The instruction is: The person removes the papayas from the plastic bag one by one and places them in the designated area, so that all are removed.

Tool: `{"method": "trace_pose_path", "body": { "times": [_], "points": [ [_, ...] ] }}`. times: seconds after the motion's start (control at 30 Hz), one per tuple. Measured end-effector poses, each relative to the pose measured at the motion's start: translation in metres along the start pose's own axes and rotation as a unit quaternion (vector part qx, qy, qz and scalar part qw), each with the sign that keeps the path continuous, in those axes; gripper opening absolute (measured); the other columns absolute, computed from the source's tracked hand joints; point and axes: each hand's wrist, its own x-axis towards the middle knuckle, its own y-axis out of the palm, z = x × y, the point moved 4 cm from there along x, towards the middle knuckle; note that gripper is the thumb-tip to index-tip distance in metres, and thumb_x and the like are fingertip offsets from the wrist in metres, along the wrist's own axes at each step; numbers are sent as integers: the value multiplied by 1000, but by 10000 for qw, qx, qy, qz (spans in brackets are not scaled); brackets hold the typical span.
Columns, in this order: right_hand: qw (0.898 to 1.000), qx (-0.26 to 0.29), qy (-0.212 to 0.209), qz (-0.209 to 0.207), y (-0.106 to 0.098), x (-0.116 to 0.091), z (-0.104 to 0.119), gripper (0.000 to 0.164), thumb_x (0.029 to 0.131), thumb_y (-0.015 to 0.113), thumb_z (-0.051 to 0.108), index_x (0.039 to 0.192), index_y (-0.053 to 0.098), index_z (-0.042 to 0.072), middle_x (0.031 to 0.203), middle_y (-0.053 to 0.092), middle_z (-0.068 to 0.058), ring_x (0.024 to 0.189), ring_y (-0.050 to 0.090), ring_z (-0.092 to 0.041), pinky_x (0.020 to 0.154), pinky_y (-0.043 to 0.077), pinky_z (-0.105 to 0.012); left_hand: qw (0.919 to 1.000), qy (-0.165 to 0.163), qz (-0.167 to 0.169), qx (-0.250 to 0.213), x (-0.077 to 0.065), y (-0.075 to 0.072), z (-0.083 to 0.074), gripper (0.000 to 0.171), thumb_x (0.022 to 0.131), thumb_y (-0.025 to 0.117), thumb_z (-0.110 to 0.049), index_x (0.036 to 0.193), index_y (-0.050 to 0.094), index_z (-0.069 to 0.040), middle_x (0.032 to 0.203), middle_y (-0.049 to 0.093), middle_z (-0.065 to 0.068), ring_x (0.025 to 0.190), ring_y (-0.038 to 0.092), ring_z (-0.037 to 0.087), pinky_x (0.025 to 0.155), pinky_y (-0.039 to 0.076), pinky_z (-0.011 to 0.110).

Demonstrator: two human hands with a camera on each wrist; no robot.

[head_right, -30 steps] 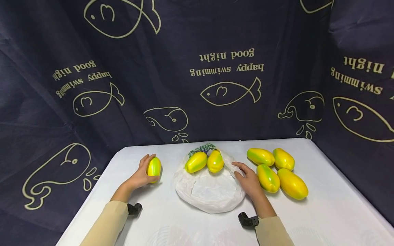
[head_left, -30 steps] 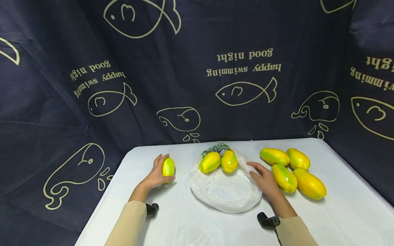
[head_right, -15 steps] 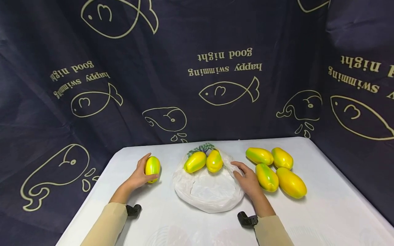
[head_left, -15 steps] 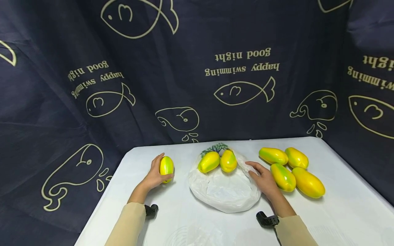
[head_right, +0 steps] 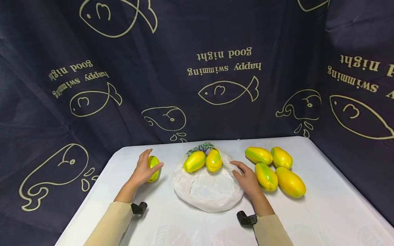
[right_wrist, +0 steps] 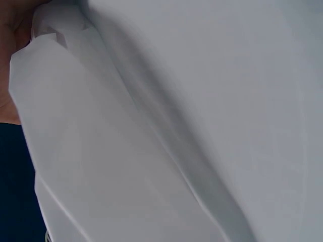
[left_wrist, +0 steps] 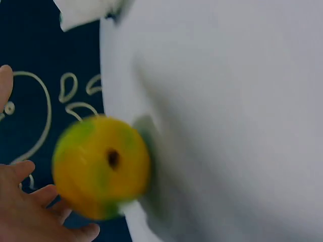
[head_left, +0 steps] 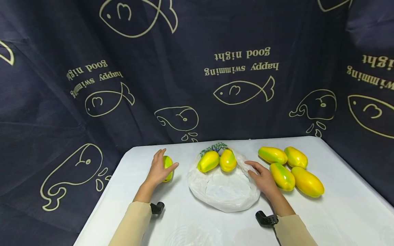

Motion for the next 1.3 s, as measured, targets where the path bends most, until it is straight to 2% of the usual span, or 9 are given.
{"method": "trace_pose_path", "body": {
  "times": [0.2, 0.33, 0.53, 0.67, 0.83, 0.97, 1.1, 1.3],
  "points": [
    [10000, -21, -29, -28, -1, 0, 1, 40, 101, 52, 18, 142, 54, 18, 158, 42, -13, 152, 29, -35, 123, 23, -58, 9985, 413, -345, -94, 4, 1, -25, 86, 89, 69, -47, 156, 28, -12, 164, 22, 14, 153, 23, 35, 124, 25, 57],
    [10000, -23, -36, -43, -2, 0, 1, 40, 101, 52, 18, 141, 54, 18, 158, 42, -13, 152, 29, -35, 123, 23, -58, 9966, 564, -517, -289, 4, 3, -41, 77, 90, 69, -42, 154, 35, -14, 161, 30, 10, 151, 30, 31, 123, 28, 53],
    [10000, -16, -68, -67, -2, -1, 2, 40, 101, 52, 17, 141, 55, 18, 157, 43, -13, 151, 29, -35, 123, 24, -57, 9931, 807, -615, -591, 4, 16, -63, 70, 91, 70, -36, 151, 40, -15, 156, 41, 8, 146, 39, 31, 120, 35, 51],
    [10000, -7, -52, -68, -2, -1, 2, 39, 101, 53, 17, 141, 55, 18, 157, 43, -12, 151, 29, -34, 124, 24, -56, 9899, 1013, -413, -904, 4, 28, -73, 67, 91, 71, -30, 150, 42, -14, 152, 45, 9, 143, 44, 30, 117, 40, 47],
    [10000, -27, -31, -37, -1, -2, 3, 39, 102, 53, 19, 141, 55, 19, 157, 43, -12, 152, 29, -34, 124, 24, -56, 9845, 1032, -29, -1416, 2, 43, -81, 67, 92, 71, -26, 150, 41, -13, 153, 45, 9, 143, 45, 28, 116, 43, 42],
    [10000, -50, -19, -15, 0, -3, 4, 40, 102, 53, 19, 142, 54, 19, 158, 42, -13, 151, 29, -35, 123, 24, -57, 9796, 1051, 168, -1705, 1, 53, -85, 65, 93, 70, -23, 150, 42, -12, 153, 46, 10, 142, 46, 30, 114, 44, 44],
    [10000, -50, 5, -14, 0, -3, 5, 40, 102, 53, 19, 142, 54, 18, 158, 42, -13, 151, 30, -35, 124, 24, -57, 9805, 943, 354, -1686, 2, 63, -88, 64, 92, 71, -23, 149, 43, -13, 152, 48, 8, 142, 47, 27, 114, 45, 42],
    [10000, -43, 38, -2, 1, -3, 5, 40, 102, 53, 18, 142, 54, 19, 157, 43, -13, 151, 30, -34, 124, 24, -56, 9803, 826, 556, -1703, 4, 77, -89, 65, 91, 72, -23, 148, 44, -10, 151, 49, 10, 139, 50, 29, 112, 47, 42]
  ]
}}
